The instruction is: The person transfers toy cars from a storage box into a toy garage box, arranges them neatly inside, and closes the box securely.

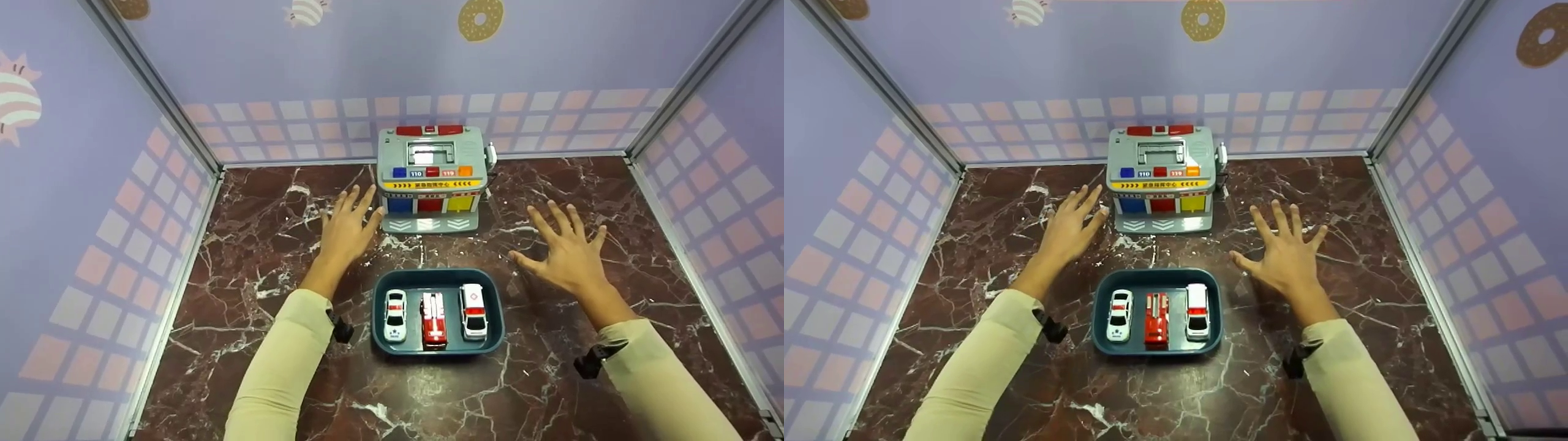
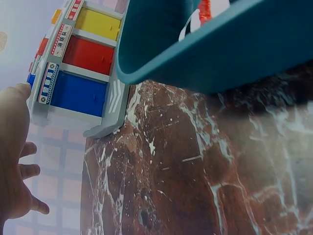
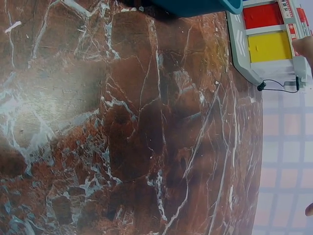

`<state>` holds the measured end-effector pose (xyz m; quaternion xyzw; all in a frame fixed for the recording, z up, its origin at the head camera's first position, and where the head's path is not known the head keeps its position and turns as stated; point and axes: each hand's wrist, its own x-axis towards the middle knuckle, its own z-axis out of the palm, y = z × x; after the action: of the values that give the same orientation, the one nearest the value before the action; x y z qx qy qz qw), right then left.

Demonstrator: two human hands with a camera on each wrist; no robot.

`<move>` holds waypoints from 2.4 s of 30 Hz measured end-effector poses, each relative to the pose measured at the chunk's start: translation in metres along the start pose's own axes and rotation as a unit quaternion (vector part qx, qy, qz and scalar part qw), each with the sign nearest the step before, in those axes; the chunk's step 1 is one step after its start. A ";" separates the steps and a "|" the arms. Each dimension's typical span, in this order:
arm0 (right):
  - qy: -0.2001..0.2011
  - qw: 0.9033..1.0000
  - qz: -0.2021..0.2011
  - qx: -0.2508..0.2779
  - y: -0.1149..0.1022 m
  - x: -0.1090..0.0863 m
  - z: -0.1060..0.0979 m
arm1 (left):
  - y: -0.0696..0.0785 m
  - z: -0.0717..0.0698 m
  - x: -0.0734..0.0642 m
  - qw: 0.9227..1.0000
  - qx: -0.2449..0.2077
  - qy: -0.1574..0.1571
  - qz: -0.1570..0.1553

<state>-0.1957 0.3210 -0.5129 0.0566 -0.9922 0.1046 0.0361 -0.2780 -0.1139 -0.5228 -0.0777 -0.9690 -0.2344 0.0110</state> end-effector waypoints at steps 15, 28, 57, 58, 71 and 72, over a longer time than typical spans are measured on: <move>-0.009 1.000 -0.012 0.009 -0.001 0.000 0.007 | 0.017 -0.002 0.028 0.999 -0.027 0.021 -0.003; -0.006 1.000 -0.013 0.010 0.000 -0.004 0.011 | 0.020 0.000 0.043 0.998 -0.037 0.044 -0.004; -0.005 0.999 -0.023 0.021 0.003 -0.006 0.014 | 0.024 0.004 0.059 0.996 -0.021 0.091 0.010; -0.005 1.000 -0.023 0.019 0.003 -0.006 0.014 | 0.025 0.004 0.060 0.996 -0.020 0.089 0.008; -0.005 0.999 -0.028 0.023 0.001 -0.001 0.011 | 0.032 0.000 0.066 0.997 -0.001 0.071 -0.003; -0.005 0.999 -0.029 0.024 0.000 -0.001 0.011 | 0.032 0.000 0.066 0.997 0.000 0.072 -0.003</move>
<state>-0.1955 0.3193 -0.5233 0.0869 -0.9875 0.1269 0.0330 -0.3379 -0.0764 -0.5046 -0.0580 -0.9658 -0.2398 0.0796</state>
